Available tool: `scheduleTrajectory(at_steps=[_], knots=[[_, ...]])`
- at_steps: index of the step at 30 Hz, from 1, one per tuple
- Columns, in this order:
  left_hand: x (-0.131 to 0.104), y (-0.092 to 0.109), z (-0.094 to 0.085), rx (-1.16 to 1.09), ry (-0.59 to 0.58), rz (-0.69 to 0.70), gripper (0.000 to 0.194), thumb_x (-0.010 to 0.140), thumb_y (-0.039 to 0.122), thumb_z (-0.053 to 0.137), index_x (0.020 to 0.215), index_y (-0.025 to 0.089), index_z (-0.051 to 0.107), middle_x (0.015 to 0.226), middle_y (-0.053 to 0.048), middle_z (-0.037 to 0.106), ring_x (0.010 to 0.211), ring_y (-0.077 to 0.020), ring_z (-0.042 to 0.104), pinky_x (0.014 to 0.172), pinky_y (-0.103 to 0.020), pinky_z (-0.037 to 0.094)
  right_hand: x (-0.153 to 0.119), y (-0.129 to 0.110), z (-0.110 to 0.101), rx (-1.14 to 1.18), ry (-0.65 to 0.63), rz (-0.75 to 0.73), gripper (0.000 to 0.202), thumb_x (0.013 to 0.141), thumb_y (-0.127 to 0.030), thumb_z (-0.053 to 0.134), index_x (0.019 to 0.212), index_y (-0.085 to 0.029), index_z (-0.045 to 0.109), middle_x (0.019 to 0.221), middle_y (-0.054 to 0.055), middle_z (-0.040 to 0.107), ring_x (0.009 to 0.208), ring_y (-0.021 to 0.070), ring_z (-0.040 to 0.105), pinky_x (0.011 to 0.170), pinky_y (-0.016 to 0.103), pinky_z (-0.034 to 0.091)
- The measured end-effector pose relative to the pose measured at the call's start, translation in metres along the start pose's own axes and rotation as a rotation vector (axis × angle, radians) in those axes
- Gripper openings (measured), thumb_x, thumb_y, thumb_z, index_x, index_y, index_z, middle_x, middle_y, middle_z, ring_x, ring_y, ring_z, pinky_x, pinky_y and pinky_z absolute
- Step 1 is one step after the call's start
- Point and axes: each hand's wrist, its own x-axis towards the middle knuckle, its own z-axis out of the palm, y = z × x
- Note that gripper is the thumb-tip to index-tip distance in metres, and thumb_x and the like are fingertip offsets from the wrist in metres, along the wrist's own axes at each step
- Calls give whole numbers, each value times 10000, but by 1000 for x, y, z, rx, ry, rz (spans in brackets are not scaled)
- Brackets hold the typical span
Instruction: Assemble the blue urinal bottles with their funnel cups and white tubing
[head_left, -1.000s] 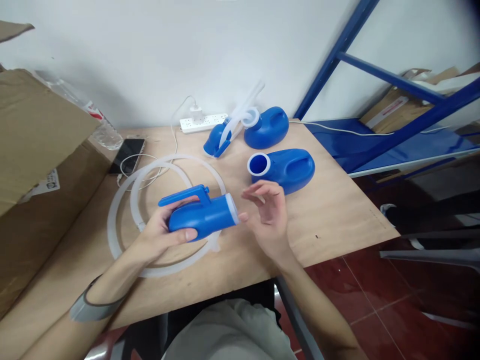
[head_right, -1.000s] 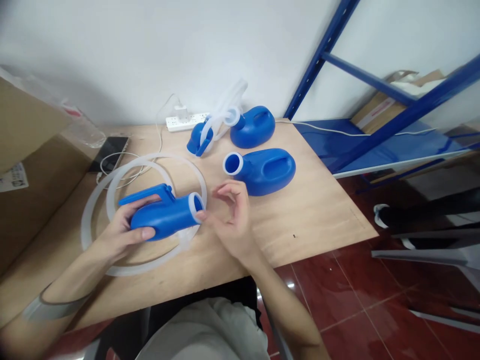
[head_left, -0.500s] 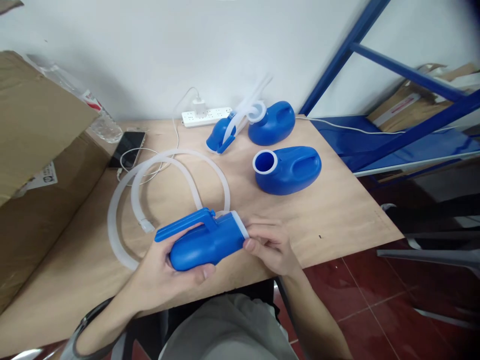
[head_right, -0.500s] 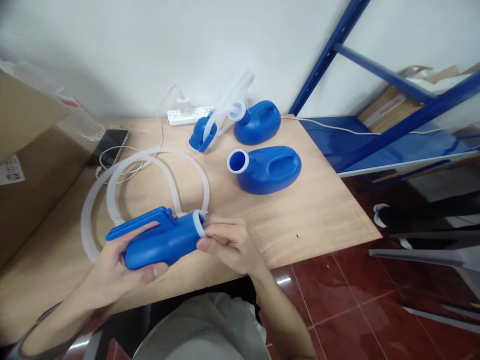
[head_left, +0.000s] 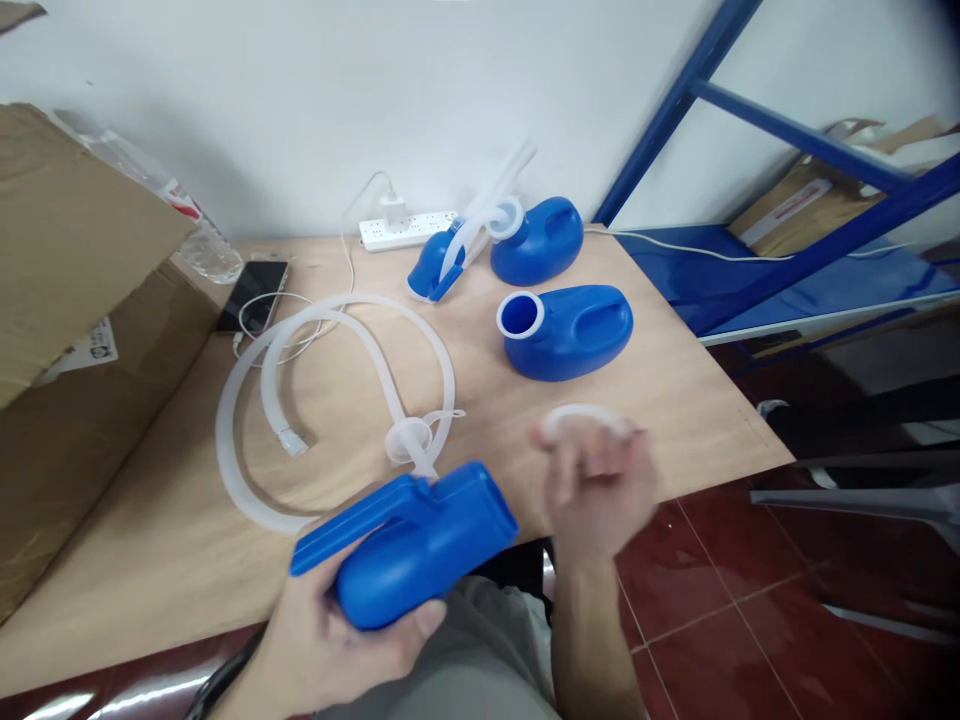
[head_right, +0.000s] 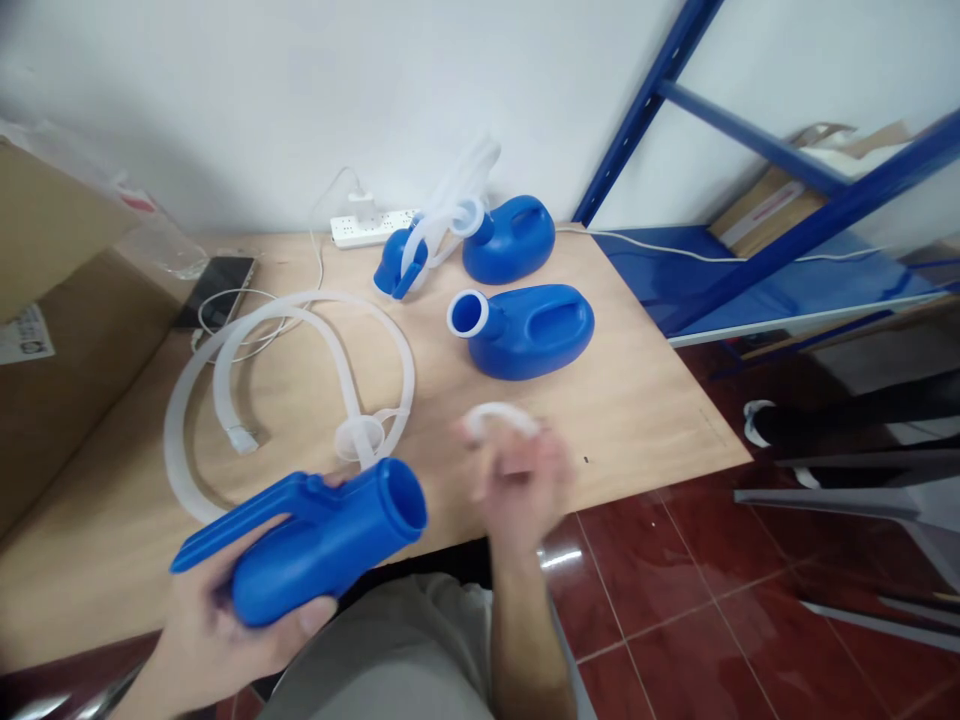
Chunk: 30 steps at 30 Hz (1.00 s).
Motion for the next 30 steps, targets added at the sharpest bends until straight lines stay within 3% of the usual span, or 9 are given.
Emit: scheduleTrajectory(at_steps=[3,5,8,12,15,19,21,26,30], knots=[[-7,3,4,17,3,-22,718,840,535,821,1504,388,591,1306,-76,781,1221,-421,743,973,-588,686,-2,3,-15,111,90,55,550,1160,-478,323,743,-277,619,670,-15,593,585,156,615,814,374,662],[-1,7,8,20,5,28,680,865,528,803,1492,377,589,1350,-70,761,1219,-404,747,985,-562,687,-3,9,-15,91,-126,94,366,1128,-361,487,821,-265,663,806,8,695,781,190,718,1011,461,630],[14,9,7,49,26,113,589,903,474,793,1448,377,591,1379,-48,734,1229,-360,746,1037,-509,670,-1,28,-8,-108,-458,65,265,1101,-289,551,895,-248,712,922,14,749,922,217,744,1229,594,471],[21,-1,-17,115,102,7,558,917,545,765,1418,402,565,1408,-61,654,1287,-381,694,1078,-585,636,1,53,-3,-289,-516,13,197,1072,-252,598,985,-228,773,1149,89,741,1105,268,727,1059,508,606],[23,-10,-42,183,198,-91,634,914,625,717,1483,446,500,1416,-63,596,1336,-426,637,1120,-660,588,1,63,0,-355,-524,-35,192,1067,-231,599,1024,-224,786,1126,97,723,1024,253,732,940,443,646],[36,-27,-60,323,266,-192,737,879,712,684,1534,524,403,1395,-2,593,1304,-444,626,1108,-618,578,6,70,6,-398,-522,-90,140,1057,-242,641,1050,-229,780,1137,94,733,949,238,746,875,401,650],[43,-34,-59,355,235,-237,737,872,733,669,1523,509,409,1406,3,599,1307,-447,618,1104,-605,561,9,74,9,-390,-516,-122,121,1051,-246,658,1020,-216,772,1093,94,743,947,248,748,875,414,654],[58,-40,-45,388,114,-238,665,939,704,608,1482,337,488,1428,-114,657,1270,-459,663,1008,-606,574,12,83,14,-401,-505,-242,136,1044,-236,671,948,-217,766,983,76,748,983,264,714,1113,559,579],[69,-43,-33,455,121,-138,577,1005,601,615,1492,328,471,1483,-116,637,1315,-411,656,990,-522,594,10,83,10,-485,-494,-297,95,1018,-295,722,988,-230,785,1015,91,770,1049,306,691,1032,565,607]])
